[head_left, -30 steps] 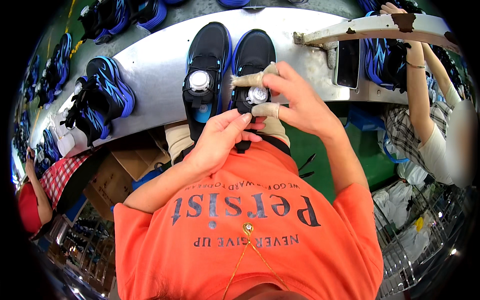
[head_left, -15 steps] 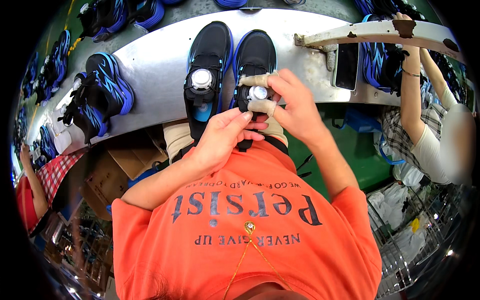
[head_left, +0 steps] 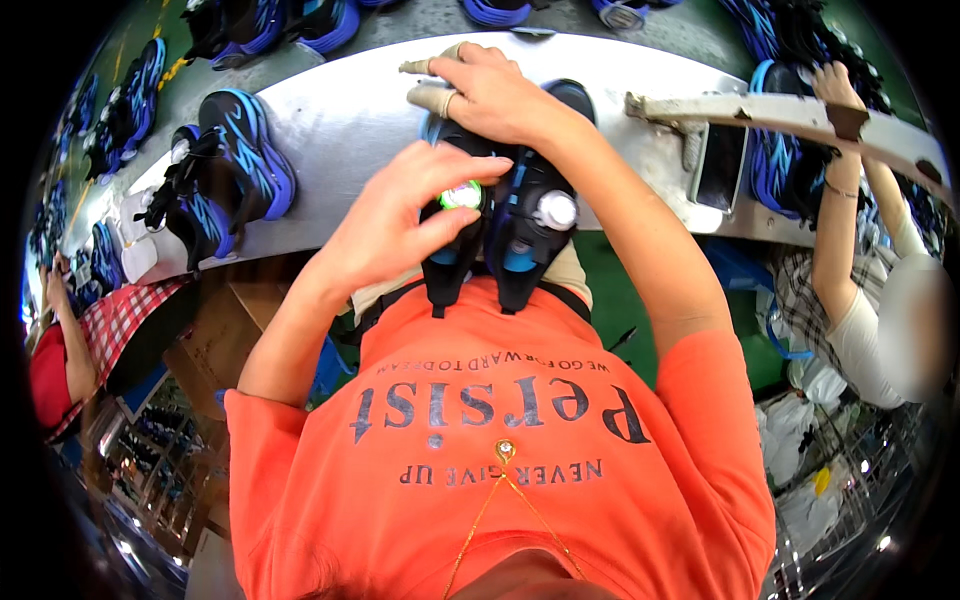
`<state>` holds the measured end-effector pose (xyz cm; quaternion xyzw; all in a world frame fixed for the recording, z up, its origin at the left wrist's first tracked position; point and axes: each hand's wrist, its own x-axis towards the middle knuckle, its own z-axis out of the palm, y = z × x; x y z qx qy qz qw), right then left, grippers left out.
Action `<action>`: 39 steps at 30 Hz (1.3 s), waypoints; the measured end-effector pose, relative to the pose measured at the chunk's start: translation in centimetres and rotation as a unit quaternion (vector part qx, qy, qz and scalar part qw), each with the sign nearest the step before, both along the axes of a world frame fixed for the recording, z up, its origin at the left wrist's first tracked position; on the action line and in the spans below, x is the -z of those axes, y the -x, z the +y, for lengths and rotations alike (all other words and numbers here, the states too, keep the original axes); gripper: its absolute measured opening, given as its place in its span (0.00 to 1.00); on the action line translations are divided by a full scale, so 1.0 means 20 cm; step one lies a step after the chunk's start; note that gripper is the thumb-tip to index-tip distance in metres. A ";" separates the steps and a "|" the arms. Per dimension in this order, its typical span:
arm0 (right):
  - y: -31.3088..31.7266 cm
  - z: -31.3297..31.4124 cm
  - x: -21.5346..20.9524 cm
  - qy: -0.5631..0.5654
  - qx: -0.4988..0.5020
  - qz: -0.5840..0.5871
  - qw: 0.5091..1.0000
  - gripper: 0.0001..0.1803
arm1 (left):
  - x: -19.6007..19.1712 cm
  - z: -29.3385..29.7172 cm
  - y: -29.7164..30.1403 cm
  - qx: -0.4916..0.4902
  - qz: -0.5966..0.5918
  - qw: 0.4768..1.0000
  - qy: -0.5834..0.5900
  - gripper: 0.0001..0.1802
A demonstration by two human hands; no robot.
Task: The person uses a small cloth-covered tool to wipe and clean the dial lacing mechanisms and circular logos on sneakers, handling each shoe individually before returning it to the work surface.
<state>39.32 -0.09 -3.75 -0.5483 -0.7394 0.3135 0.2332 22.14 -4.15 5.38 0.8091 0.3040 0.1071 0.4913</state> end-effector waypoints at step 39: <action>0.02 0.06 0.04 0.008 -0.058 0.015 0.998 0.21 | 0.18 -0.07 0.04 -0.212 -0.110 0.971 0.003 0.23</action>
